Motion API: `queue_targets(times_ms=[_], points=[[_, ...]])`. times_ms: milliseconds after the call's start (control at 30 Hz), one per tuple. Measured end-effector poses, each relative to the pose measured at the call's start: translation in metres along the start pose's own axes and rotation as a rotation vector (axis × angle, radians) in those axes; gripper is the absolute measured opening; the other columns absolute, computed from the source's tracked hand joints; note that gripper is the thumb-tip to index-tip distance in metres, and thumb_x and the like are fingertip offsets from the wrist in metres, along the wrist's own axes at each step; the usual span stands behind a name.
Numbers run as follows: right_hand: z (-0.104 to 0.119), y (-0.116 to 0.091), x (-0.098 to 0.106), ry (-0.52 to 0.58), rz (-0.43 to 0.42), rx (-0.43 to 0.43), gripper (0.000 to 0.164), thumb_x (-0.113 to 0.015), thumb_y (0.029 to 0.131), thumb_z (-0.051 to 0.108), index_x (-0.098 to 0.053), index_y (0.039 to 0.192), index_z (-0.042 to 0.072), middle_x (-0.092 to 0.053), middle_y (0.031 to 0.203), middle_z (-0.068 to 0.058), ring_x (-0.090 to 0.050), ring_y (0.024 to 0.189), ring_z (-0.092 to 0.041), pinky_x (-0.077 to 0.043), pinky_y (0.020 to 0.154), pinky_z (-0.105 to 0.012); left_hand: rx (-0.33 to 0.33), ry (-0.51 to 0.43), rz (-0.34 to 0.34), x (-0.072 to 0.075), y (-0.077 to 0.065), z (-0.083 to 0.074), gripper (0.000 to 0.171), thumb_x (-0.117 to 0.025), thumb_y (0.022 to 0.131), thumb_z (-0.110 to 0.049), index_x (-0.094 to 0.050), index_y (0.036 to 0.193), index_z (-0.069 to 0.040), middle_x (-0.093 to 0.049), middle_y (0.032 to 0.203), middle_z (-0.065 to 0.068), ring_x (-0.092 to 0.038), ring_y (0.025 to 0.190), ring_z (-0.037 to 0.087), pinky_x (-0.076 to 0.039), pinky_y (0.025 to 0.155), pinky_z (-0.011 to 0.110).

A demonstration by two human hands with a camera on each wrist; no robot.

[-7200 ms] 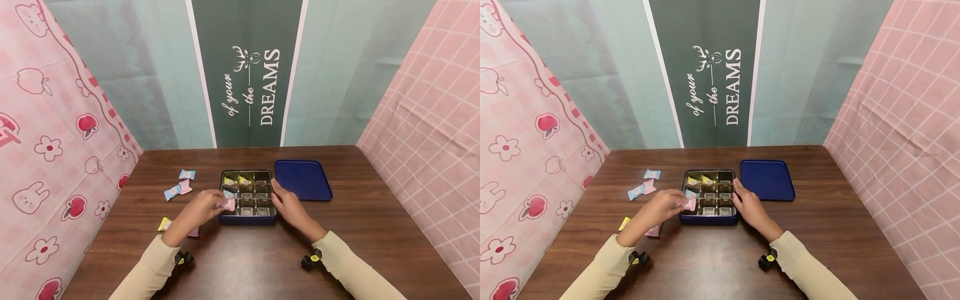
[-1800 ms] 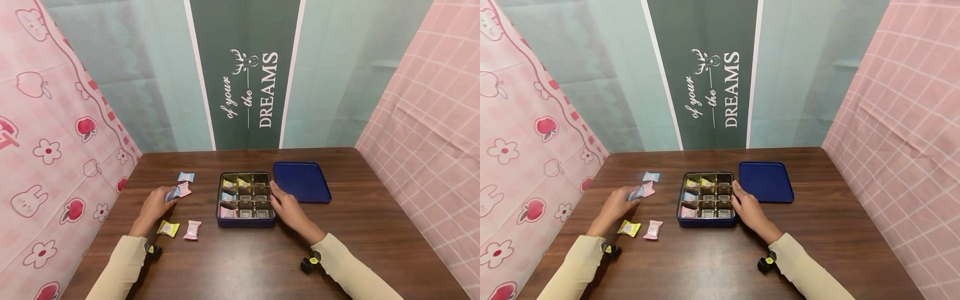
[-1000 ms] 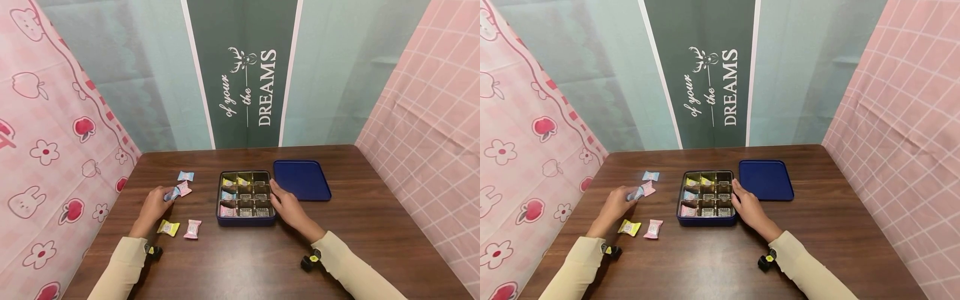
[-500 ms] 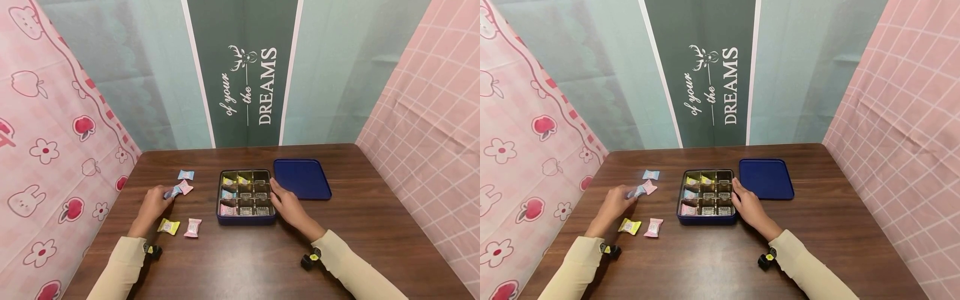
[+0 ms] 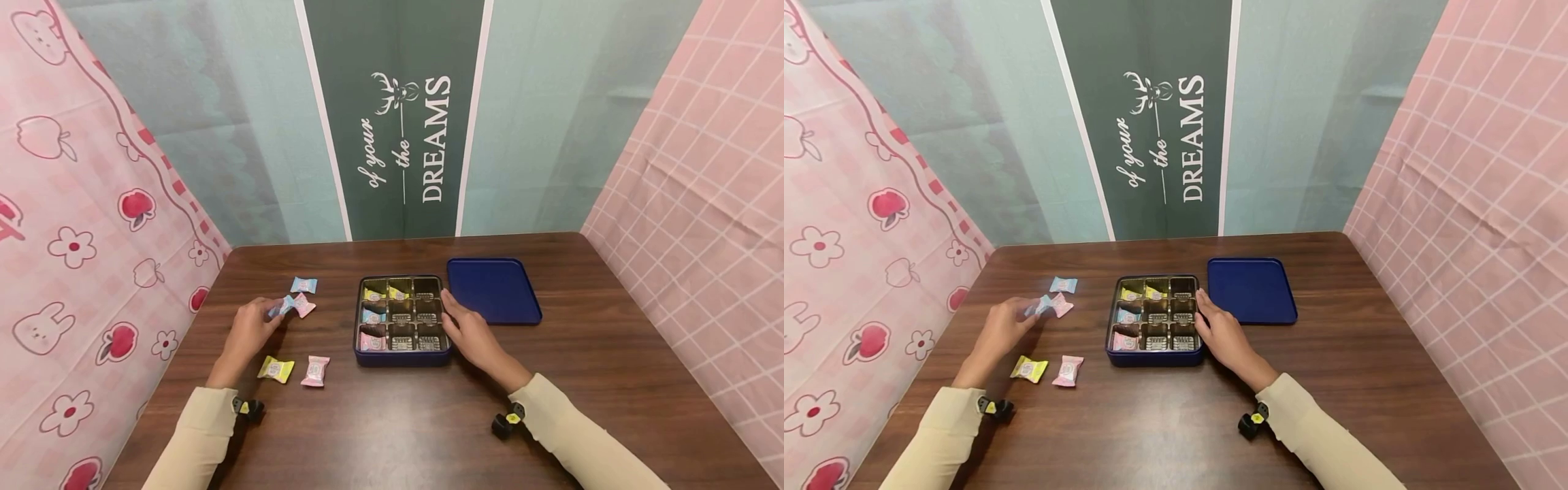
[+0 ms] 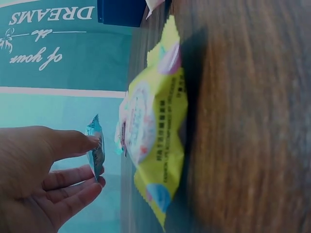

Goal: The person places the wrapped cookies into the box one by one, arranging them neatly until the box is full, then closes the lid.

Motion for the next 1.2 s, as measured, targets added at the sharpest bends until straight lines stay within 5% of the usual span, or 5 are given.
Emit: queue_targets(times_ms=[500,1200], points=[[0.002,0.000,-0.001,0.007,0.001,-0.004,0.053,-0.057,0.103,0.011,-0.041,0.151,-0.004,-0.040,0.156,-0.021,-0.048,0.135,-0.034,-0.045,0.104,-0.053,-0.042,-0.016,-0.043,0.012,-0.001,-0.030,0.029,-0.078,0.088,-0.007,-0.076,0.117,-0.003,-0.071,0.114,0.017,-0.070,0.089,0.034,-0.056,0.076,0.053],[0.001,-0.001,-0.001,-0.007,-0.014,0.019,0.052,-0.058,0.102,0.009,-0.043,0.150,-0.006,-0.042,0.154,-0.021,-0.050,0.134,-0.035,-0.046,0.103,-0.052,-0.227,-0.152,-0.152,0.012,-0.005,-0.072,0.032,-0.082,0.081,0.005,-0.077,0.112,-0.001,-0.072,0.108,0.016,-0.071,0.086,0.031,-0.057,0.067,0.048]])
Point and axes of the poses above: each hand's wrist, its own y-axis towards the middle knuckle, its own x-axis out of the back of the hand, z = x × y, the point moved 10 cm from there along y, towards the middle knuckle
